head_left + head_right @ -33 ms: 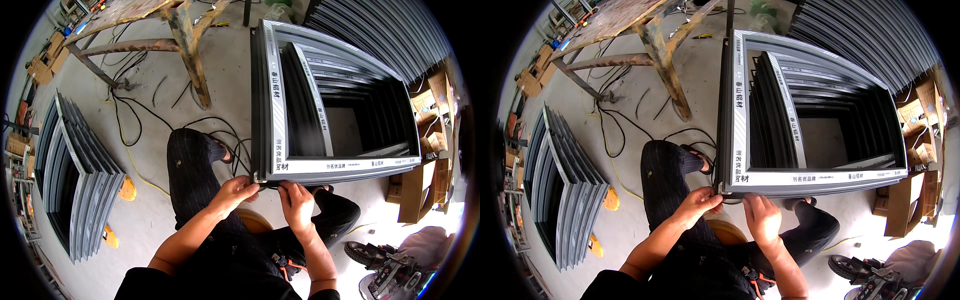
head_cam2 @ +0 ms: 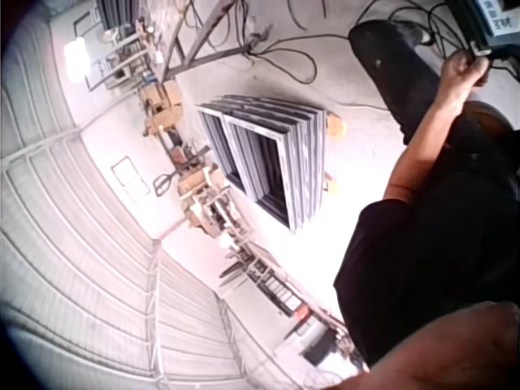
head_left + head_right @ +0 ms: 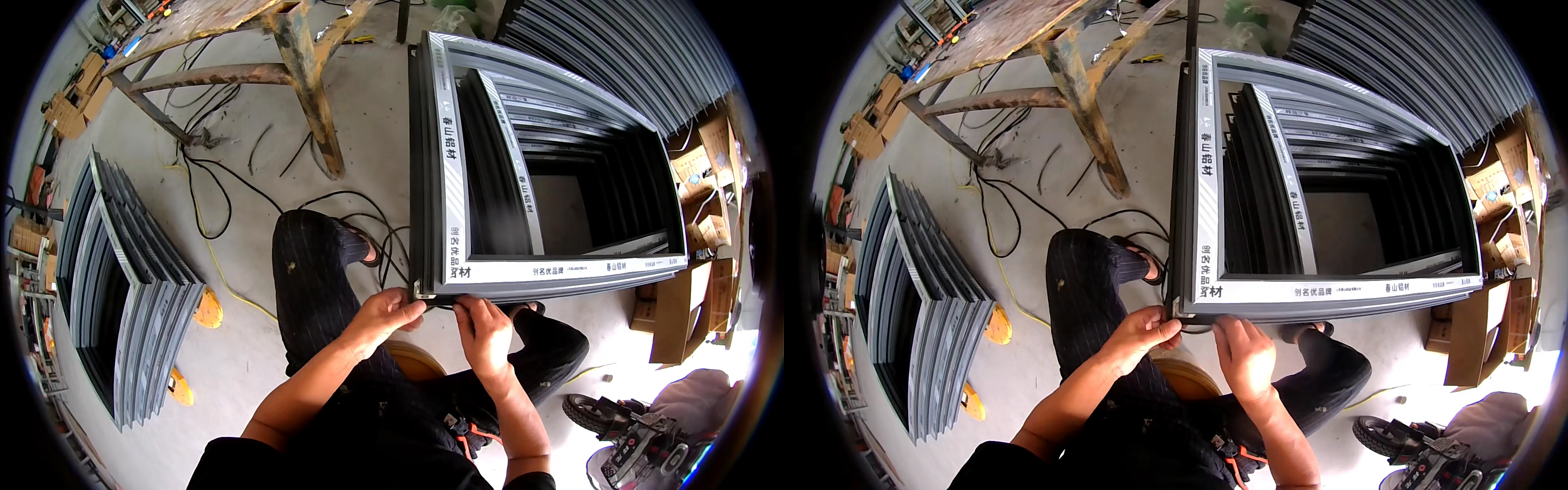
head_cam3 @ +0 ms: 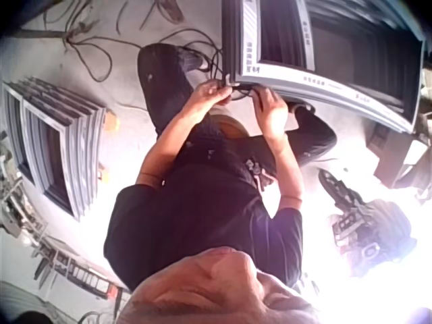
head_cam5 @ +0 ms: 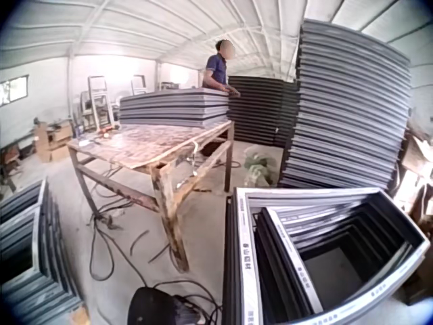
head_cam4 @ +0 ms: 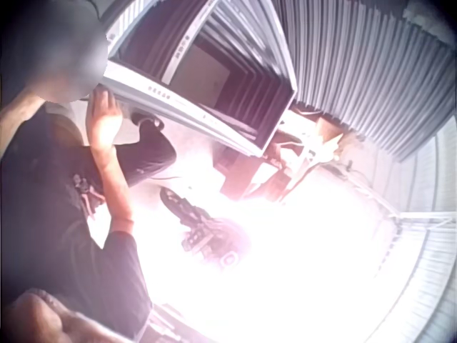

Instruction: The person inserts a black rubber gasket into the channel of aluminum window frames by hand and trims it with pliers, then moves each frame onto a stack.

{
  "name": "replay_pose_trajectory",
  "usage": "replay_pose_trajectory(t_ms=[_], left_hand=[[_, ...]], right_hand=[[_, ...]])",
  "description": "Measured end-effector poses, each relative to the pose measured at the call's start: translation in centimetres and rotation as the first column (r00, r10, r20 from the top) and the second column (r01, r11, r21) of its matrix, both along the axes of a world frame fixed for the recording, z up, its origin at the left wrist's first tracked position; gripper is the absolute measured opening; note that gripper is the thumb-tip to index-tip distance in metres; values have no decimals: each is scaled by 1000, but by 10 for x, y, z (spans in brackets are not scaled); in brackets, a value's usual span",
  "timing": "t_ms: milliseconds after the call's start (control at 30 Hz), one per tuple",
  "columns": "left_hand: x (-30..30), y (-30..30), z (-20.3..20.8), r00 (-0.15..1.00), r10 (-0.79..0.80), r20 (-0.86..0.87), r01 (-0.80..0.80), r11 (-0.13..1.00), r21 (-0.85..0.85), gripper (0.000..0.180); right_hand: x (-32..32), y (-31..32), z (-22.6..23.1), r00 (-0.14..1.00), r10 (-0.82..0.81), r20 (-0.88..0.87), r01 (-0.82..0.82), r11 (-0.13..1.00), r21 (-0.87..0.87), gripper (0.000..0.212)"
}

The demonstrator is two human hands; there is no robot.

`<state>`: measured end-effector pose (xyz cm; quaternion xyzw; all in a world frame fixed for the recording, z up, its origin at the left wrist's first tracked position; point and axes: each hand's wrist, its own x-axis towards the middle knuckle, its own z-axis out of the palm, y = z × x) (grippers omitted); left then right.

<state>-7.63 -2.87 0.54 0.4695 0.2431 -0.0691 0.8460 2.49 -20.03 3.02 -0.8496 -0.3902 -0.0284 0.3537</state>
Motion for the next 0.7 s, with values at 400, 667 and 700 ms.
replay_pose_trajectory(t_ms=[400,667,700], left_hand=[[4,-23,-5,994,109,-15,-110,992,-59,29],[7,-38,-22,982,185,44,-176,972,-158,35],[7,-38,-20,983,182,34,-174,971,-163,34]], right_hand=[[2,-1,-2,997,1,74,4,998,-58,11],[3,-2,8,1000,19,24,-16,994,-111,14],[4,-4,9,999,21,27,-18,993,-113,16]])
